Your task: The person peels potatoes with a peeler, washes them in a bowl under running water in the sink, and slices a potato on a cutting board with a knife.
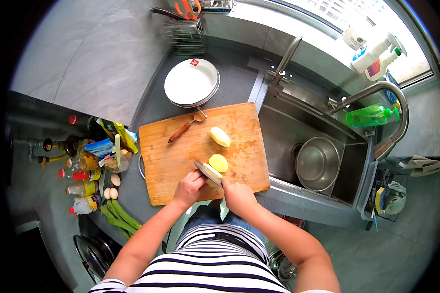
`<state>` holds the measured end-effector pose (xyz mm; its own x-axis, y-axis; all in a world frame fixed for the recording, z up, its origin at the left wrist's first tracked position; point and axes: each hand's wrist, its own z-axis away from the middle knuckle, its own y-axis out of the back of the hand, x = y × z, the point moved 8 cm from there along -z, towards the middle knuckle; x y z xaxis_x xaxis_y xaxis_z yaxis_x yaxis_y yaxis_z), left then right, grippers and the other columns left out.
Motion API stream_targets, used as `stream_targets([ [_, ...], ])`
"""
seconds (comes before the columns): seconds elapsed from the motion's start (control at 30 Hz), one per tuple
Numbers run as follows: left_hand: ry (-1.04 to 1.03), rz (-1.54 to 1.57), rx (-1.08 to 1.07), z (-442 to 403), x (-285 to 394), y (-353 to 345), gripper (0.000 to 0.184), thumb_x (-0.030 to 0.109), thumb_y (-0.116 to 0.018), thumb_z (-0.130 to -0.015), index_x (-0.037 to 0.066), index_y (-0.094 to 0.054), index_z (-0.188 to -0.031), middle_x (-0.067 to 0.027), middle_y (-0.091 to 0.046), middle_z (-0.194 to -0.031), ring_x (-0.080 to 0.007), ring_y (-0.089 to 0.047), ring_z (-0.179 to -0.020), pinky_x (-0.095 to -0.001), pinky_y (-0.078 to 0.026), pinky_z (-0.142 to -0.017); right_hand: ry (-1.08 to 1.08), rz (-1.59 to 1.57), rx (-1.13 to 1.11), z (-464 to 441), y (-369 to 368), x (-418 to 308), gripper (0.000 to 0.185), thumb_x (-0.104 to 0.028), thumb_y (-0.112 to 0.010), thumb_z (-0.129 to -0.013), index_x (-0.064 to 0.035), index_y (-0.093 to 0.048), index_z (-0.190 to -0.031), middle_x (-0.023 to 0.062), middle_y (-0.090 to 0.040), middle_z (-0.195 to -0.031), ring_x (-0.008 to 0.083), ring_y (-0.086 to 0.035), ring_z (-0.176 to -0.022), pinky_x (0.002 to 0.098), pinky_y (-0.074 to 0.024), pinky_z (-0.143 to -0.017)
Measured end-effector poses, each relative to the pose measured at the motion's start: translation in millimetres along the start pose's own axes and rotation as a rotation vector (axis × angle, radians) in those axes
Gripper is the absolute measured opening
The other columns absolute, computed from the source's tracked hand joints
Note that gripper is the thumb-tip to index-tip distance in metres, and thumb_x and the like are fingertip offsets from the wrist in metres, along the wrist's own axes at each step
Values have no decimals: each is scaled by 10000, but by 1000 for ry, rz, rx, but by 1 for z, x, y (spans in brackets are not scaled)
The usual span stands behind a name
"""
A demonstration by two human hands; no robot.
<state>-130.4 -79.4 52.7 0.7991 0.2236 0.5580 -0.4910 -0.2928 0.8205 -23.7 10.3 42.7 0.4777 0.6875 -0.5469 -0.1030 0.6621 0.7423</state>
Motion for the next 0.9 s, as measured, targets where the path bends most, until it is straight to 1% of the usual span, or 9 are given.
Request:
stream_targets([
  [0.2,-16,31,-3,-7,6,5,225,35,-680,-688,68,-589,-891,-60,-572,-894,-264,-580,-888,-358,-519,-727,15,-7,45,-28,-17,9,167,-70,-522,-827,-35,-479,-984,213,-609,-682,416,-603,-650,532,-456,-572],
  [0.3,-22,50,-1,-7,8,6,236,16,-682,-674,65,-579,-880,-68,-566,-889,-271,-578,-894,-360,-515,-738,36,-25,69,-28,-21,10,170,-71,-519,-827,-33,-470,-985,215,-606,-678,420,-600,-647,538,-455,-574],
  [0.4,-26,30,9,-3,9,10,246,2,-683,-670,61,-577,-885,-73,-570,-896,-273,-581,-922,-364,-516,-753,60,-52,86,-26,-23,7,182,-70,-520,-824,-36,-471,-996,214,-607,-679,419,-600,-645,538,-458,-577],
  [0.57,-1,18,14,5,6,8,279,14,-683,-687,60,-602,-950,-74,-597,-996,-274,-582,-990,-356,-521,-790,35,-65,114,-23,-17,4,177,-98,-546,-818,-57,-511,-987,192,-630,-698,403,-624,-650,515,-489,-582],
  [0.67,4,12,4,10,-1,4,307,34,-674,-714,69,-626,-1015,-69,-603,-1053,-267,-583,-1019,-352,-528,-796,111,-160,239,-5,4,6,200,-125,-547,-834,-95,-554,-1031,180,-634,-714,393,-622,-660,509,-486,-598],
  [0.7,5,13,-1,10,-2,3,317,40,-669,-724,72,-633,-1037,-67,-604,-1069,-265,-584,-1027,-351,-531,-796,84,-144,204,5,11,3,229,-136,-555,-838,-112,-579,-1065,172,-636,-725,383,-623,-670,498,-485,-604],
  [0.8,-38,40,35,11,-4,7,317,50,-653,-744,73,-642,-1060,-59,-606,-1078,-257,-585,-1039,-350,-536,-793,92,-125,169,34,25,-1,241,-128,-565,-834,-112,-582,-1074,171,-640,-733,379,-623,-673,499,-483,-601],
  [0.83,-44,54,35,11,-4,6,305,45,-651,-742,63,-641,-1046,-57,-603,-1058,-258,-585,-1039,-348,-535,-794,53,-40,120,41,28,-3,236,-118,-576,-826,-104,-576,-1061,162,-643,-735,372,-624,-672,494,-485,-597],
  [0.9,-44,63,31,12,-5,7,304,43,-652,-737,58,-641,-1040,-60,-600,-1038,-260,-584,-1042,-348,-535,-793,36,-16,124,49,27,-2,237,-115,-578,-823,-94,-569,-1059,164,-642,-728,371,-625,-667,489,-488,-594],
])
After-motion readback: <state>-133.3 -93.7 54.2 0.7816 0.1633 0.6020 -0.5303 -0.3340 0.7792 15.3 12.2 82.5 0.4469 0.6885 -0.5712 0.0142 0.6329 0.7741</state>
